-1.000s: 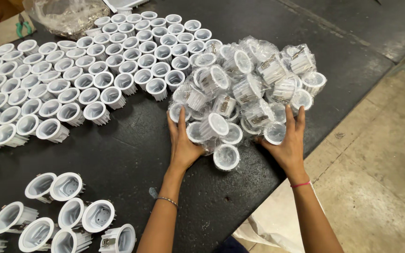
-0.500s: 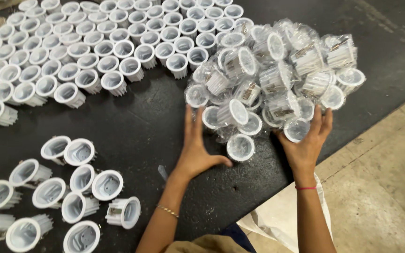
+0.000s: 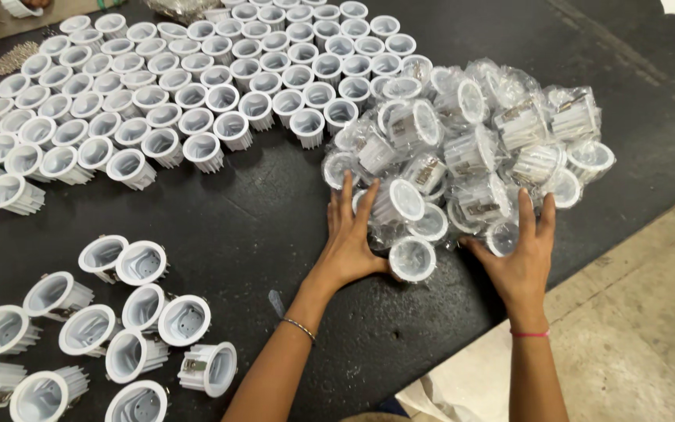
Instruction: The person wipes the inside of white plastic lamp holder housings with a cloth, applying liquid from a plastic bottle to the cloth, then places the wiped housings in a group on the workbench. They also gather plastic-wrapped housings into a pile and pick up unwiped housings one at a time to continue wiping.
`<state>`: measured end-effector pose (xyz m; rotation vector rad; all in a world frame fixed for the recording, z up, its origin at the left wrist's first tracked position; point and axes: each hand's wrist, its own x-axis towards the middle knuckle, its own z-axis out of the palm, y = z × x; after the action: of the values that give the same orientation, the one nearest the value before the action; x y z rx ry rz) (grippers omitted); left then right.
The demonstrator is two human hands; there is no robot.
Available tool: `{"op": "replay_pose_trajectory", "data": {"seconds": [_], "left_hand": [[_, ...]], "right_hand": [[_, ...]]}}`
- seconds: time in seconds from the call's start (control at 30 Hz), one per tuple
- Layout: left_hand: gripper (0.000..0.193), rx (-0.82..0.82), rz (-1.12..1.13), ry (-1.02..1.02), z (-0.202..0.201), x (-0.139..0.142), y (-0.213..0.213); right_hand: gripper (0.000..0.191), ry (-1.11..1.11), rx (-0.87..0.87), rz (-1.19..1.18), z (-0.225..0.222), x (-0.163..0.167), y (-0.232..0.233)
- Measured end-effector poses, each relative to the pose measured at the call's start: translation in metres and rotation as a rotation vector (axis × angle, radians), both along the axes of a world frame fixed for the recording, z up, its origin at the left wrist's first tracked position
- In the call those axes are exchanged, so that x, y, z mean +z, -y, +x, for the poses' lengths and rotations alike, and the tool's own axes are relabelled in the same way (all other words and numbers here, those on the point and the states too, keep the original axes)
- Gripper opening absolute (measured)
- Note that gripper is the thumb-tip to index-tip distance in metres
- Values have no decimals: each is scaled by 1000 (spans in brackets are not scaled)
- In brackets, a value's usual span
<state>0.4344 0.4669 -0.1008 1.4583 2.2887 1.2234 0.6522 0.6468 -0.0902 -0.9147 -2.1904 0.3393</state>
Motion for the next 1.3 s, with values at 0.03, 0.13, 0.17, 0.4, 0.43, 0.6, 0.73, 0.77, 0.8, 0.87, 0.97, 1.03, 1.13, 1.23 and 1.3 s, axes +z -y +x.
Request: {"op": "replay_pose_trajectory", "data": {"seconds": [0.03, 0.13, 0.17, 0.4, 0.43, 0.6, 0.73, 0.77, 0.8, 0.87, 0.97, 1.03, 1.13, 1.23, 1.3], "left_hand": [[151, 1, 16, -14, 0, -2, -3], [149, -12, 59, -29, 0, -6, -11], [149, -20, 71, -28, 1, -8, -14], [145, -35, 100, -39, 3, -8, -38], [145, -34, 100, -43, 4, -7, -43], [144, -41, 100, -35, 10, -8, -63], [144, -42, 102, -35, 12, -11, -73], [144, -43, 101, -29, 14, -12, -75], [143, -39, 114, -44, 15, -13, -78], [143, -32, 141, -72, 17, -14, -85], [141, -27, 132, -66, 22, -15, -97], [140, -21, 153, -81, 25, -15, -104], [136, -17, 176, -75, 31, -16, -115], [134, -21, 193, -58, 36, -17, -126], [133, -10, 191, -49, 39, -18, -131]], "right_hand": [[112, 1, 5, -4, 0, 0, -2], [111, 9, 10, 23, 0, -2, -9], [110, 17, 2, 15, 0, -3, -12], [108, 23, -51, 27, 2, -16, -37], [108, 20, -53, 39, 3, -17, -42], [106, 51, -66, 67, 11, -19, -66], [103, 85, -75, 79, 15, -21, -79], [102, 90, -85, 80, 15, -21, -82], [101, 98, -96, 80, 16, -21, -86], [100, 102, -101, 90, 18, -21, -92], [98, 86, -83, 111, 22, -22, -105], [97, 78, -66, 114, 24, -23, -115], [98, 92, -63, 134, 26, -25, -131], [99, 97, -61, 129, 28, -26, -147], [100, 85, -44, 96, 30, -25, -156]]}}
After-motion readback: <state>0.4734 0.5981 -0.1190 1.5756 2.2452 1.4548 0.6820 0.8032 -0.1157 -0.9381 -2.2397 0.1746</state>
